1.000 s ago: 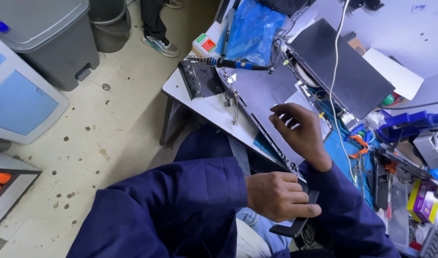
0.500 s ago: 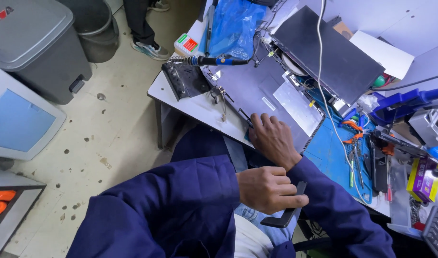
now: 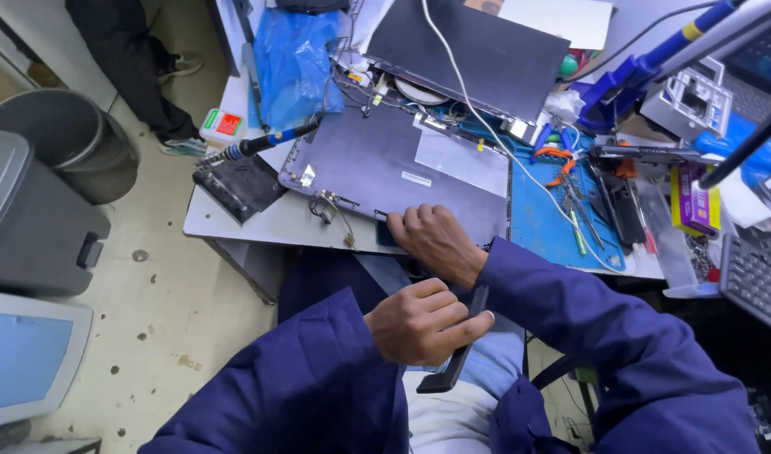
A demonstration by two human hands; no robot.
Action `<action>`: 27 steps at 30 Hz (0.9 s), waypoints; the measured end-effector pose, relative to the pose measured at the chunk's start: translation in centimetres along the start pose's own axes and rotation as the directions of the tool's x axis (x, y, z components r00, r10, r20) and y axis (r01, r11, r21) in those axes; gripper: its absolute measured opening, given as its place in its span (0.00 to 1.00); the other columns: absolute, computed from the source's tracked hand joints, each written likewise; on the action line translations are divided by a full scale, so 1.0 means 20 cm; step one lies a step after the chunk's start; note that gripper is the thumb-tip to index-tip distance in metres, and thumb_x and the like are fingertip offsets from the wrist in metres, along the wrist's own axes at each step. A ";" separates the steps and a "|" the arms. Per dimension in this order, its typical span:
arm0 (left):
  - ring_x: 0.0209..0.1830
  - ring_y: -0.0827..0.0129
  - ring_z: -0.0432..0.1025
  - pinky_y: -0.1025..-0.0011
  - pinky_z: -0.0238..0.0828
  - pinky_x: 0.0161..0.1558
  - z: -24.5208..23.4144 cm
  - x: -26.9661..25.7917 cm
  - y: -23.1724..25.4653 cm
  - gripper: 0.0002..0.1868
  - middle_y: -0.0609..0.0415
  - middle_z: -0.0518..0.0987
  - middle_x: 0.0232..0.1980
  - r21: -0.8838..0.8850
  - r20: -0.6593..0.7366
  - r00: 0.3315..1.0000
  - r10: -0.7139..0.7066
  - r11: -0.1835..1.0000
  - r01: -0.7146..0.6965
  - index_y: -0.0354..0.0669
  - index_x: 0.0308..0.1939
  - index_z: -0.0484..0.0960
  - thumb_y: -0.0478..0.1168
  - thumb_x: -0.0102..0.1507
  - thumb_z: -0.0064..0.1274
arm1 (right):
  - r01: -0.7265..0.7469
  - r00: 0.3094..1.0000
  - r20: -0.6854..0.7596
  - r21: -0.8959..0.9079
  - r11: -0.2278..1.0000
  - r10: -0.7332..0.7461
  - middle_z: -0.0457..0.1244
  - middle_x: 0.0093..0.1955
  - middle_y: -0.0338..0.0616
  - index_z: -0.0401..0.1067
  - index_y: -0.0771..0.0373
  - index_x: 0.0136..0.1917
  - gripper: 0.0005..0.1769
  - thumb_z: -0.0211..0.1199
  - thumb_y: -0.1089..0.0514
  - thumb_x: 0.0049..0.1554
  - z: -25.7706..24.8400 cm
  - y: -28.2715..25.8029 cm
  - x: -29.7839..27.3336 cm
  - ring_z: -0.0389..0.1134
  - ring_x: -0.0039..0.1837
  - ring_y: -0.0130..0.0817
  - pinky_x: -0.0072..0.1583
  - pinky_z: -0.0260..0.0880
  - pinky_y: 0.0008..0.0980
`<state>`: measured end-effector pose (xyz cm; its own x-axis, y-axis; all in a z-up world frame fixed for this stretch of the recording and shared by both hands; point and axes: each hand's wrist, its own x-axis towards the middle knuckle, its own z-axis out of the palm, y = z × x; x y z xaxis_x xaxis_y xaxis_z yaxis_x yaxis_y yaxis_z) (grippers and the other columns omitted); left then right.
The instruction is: The person uses a soldering iron to work on the circuit board of a disassembled electronic device held on their lap. They then set the device down and use a screwdriver to remove a small metal bracket from the device's casing.
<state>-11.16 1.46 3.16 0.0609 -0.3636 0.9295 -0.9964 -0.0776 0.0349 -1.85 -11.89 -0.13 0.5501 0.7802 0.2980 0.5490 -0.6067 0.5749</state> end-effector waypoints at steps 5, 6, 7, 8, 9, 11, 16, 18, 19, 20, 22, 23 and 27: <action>0.23 0.66 0.69 0.67 0.74 0.35 0.01 0.00 0.02 0.13 0.56 0.71 0.26 -0.007 0.003 1.000 -0.002 1.000 0.002 0.41 0.51 0.86 0.32 0.66 0.48 | 0.020 1.000 -0.010 0.005 1.000 -0.020 0.57 0.29 0.41 0.65 0.57 0.40 0.03 0.57 0.61 0.56 -0.13 0.05 -0.18 0.62 0.31 0.36 0.36 0.65 0.31; 0.23 0.66 0.69 0.67 0.74 0.35 0.01 -0.01 0.03 0.14 0.55 0.71 0.26 -0.020 0.004 1.000 -0.002 1.000 0.002 0.41 0.50 0.86 0.31 0.66 0.47 | 0.016 1.000 -0.007 0.037 0.999 -0.016 0.57 0.30 0.42 0.66 0.58 0.40 0.03 0.58 0.61 0.56 -0.15 0.04 -0.22 0.63 0.32 0.38 0.37 0.65 0.33; 0.22 0.66 0.69 0.67 0.74 0.35 0.02 -0.01 0.02 0.14 0.54 0.71 0.25 -0.032 0.003 1.000 0.001 0.999 -0.001 0.40 0.49 0.87 0.31 0.65 0.46 | 0.012 1.000 -0.005 0.065 0.998 -0.012 0.57 0.31 0.43 0.66 0.58 0.41 0.03 0.59 0.60 0.56 -0.15 0.05 -0.26 0.63 0.32 0.40 0.37 0.65 0.36; 0.22 0.66 0.69 0.67 0.74 0.35 0.02 -0.01 0.02 0.14 0.54 0.71 0.25 -0.031 0.004 1.000 0.005 1.000 -0.005 0.40 0.49 0.87 0.31 0.65 0.46 | 0.010 1.000 -0.007 0.063 0.998 -0.010 0.57 0.31 0.43 0.66 0.58 0.41 0.03 0.59 0.60 0.56 -0.16 0.04 -0.30 0.63 0.32 0.40 0.37 0.65 0.36; 0.23 0.65 0.68 0.66 0.74 0.35 0.01 -0.01 0.03 0.15 0.54 0.70 0.26 -0.030 0.010 1.000 0.007 1.000 -0.007 0.40 0.50 0.86 0.31 0.65 0.45 | 0.005 1.000 -0.003 0.066 0.998 -0.005 0.57 0.31 0.42 0.66 0.58 0.42 0.03 0.58 0.59 0.57 -0.16 0.03 -0.35 0.62 0.33 0.39 0.37 0.64 0.35; 0.23 0.65 0.68 0.66 0.74 0.36 0.01 0.00 0.04 0.17 0.54 0.70 0.26 -0.031 0.020 1.000 0.011 0.999 -0.010 0.39 0.51 0.86 0.31 0.65 0.43 | -0.005 1.000 0.000 0.070 0.998 0.005 0.56 0.32 0.41 0.66 0.57 0.43 0.03 0.57 0.58 0.58 -0.18 0.00 -0.42 0.60 0.33 0.38 0.38 0.63 0.34; 0.22 0.69 0.58 0.68 0.62 0.31 -0.11 0.12 0.09 0.05 0.55 0.66 0.26 0.003 0.134 0.990 0.033 0.999 -0.034 0.36 0.47 0.80 0.30 0.73 0.47 | 0.025 0.997 0.066 0.104 0.994 -0.032 0.50 0.31 0.34 0.57 0.49 0.37 0.15 0.49 0.62 0.66 -0.33 -0.01 -0.53 0.47 0.31 0.30 0.36 0.45 0.34; 0.22 0.68 0.58 0.68 0.63 0.31 -0.11 0.11 0.11 0.05 0.55 0.66 0.26 -0.002 0.145 0.989 0.031 1.000 -0.031 0.37 0.47 0.80 0.30 0.73 0.47 | 0.010 0.993 0.119 0.118 0.993 -0.024 0.52 0.32 0.35 0.58 0.50 0.39 0.12 0.50 0.62 0.65 -0.30 -0.02 -0.62 0.50 0.32 0.32 0.36 0.48 0.35; 0.22 0.67 0.58 0.67 0.65 0.32 -0.11 0.12 0.11 0.05 0.55 0.65 0.26 0.004 0.147 0.989 0.029 1.000 -0.030 0.37 0.48 0.79 0.30 0.72 0.47 | 0.006 0.986 0.167 0.126 0.992 -0.027 0.54 0.33 0.36 0.60 0.50 0.41 0.10 0.51 0.62 0.64 -0.28 -0.01 -0.66 0.53 0.33 0.34 0.36 0.51 0.36; 0.22 0.67 0.58 0.67 0.65 0.32 -0.10 0.11 0.11 0.05 0.55 0.65 0.26 0.007 0.150 0.988 0.030 1.000 -0.031 0.37 0.48 0.79 0.30 0.72 0.47 | 0.006 0.986 0.163 0.127 0.992 -0.027 0.54 0.33 0.36 0.60 0.50 0.41 0.10 0.51 0.62 0.64 -0.25 0.00 -0.70 0.53 0.33 0.34 0.36 0.51 0.36; 0.23 0.66 0.63 0.67 0.69 0.34 -0.10 0.10 0.10 0.05 0.54 0.70 0.28 -0.012 0.164 0.986 0.028 1.000 -0.026 0.36 0.49 0.79 0.29 0.72 0.49 | 0.022 0.962 0.272 0.059 0.998 -0.037 0.56 0.36 0.36 0.62 0.50 0.49 0.08 0.53 0.63 0.60 -0.18 0.01 -0.78 0.55 0.35 0.35 0.37 0.55 0.36; 0.23 0.66 0.63 0.67 0.69 0.34 -0.10 0.10 0.10 0.05 0.54 0.70 0.28 -0.010 0.166 0.986 0.028 1.000 -0.027 0.36 0.49 0.79 0.29 0.72 0.49 | 0.022 0.962 0.269 0.059 0.998 -0.037 0.56 0.36 0.36 0.62 0.50 0.49 0.08 0.53 0.63 0.60 -0.19 0.02 -0.78 0.55 0.35 0.35 0.37 0.55 0.36; 0.24 0.66 0.62 0.68 0.67 0.34 -0.09 0.11 0.10 0.06 0.55 0.69 0.27 0.003 0.180 0.983 0.036 0.999 -0.037 0.37 0.49 0.79 0.29 0.72 0.46 | -0.017 0.970 0.245 0.029 0.999 0.009 0.56 0.36 0.35 0.64 0.49 0.48 0.16 0.56 0.67 0.49 -0.20 0.04 -0.75 0.56 0.36 0.37 0.38 0.55 0.37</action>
<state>-13.14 2.25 5.92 0.0351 -0.5270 0.8491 -0.9978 -0.0666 -0.0002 -12.30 -23.46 -1.09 0.6922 0.7136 0.1078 0.5578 -0.6237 0.5477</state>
